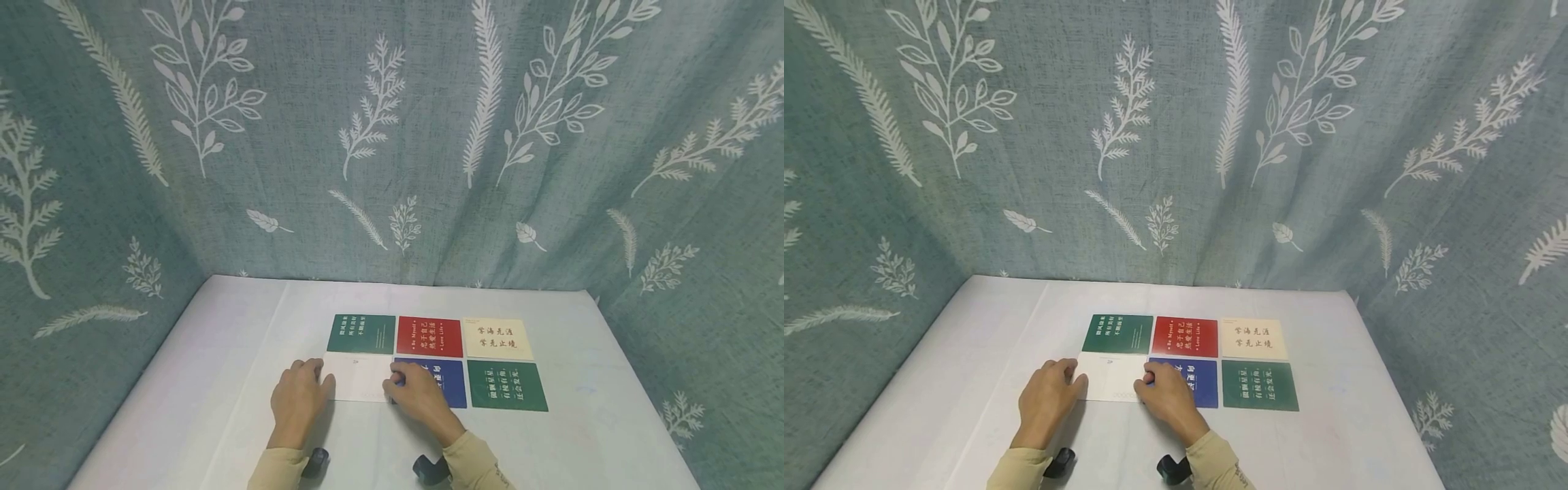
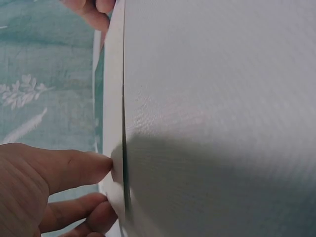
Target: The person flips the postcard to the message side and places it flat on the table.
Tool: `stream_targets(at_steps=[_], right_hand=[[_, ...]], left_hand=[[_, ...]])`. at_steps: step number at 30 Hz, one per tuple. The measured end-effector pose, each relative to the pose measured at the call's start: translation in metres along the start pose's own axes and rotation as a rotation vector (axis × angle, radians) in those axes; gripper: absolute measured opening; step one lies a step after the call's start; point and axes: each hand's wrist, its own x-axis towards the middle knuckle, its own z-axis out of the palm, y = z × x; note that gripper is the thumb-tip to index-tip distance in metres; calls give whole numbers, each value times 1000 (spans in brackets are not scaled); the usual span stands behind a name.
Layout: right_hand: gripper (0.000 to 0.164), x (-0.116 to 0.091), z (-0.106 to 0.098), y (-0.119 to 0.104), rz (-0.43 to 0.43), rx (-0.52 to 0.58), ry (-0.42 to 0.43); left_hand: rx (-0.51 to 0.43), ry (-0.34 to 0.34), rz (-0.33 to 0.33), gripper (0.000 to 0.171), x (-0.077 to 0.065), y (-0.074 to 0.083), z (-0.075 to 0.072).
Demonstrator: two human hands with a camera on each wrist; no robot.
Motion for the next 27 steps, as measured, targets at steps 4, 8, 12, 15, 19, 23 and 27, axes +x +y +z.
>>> stream_targets(at_steps=[4,8,12,15,19,23,27], right_hand=[[45,0,1,1,-5,-6,3],[45,0,1,2,-3,-5,4],[45,0,0,3,8,9,0],[43,-2,-4,4,27,25,9],[41,-5,-15,6,34,63,53],[42,-9,-30,10,23,100,100],[43,-14,-43,17,25,107,135]], left_hand=[[1,-18,-16,40,0,0,0],[2,-26,-22,40,0,-1,-1],[9,-23,-25,40,0,-2,-3],[11,-8,-24,39,-1,-1,-5],[6,49,9,36,-3,2,-6],[-16,114,71,32,-6,9,-8],[-27,125,123,30,-9,19,-8]])
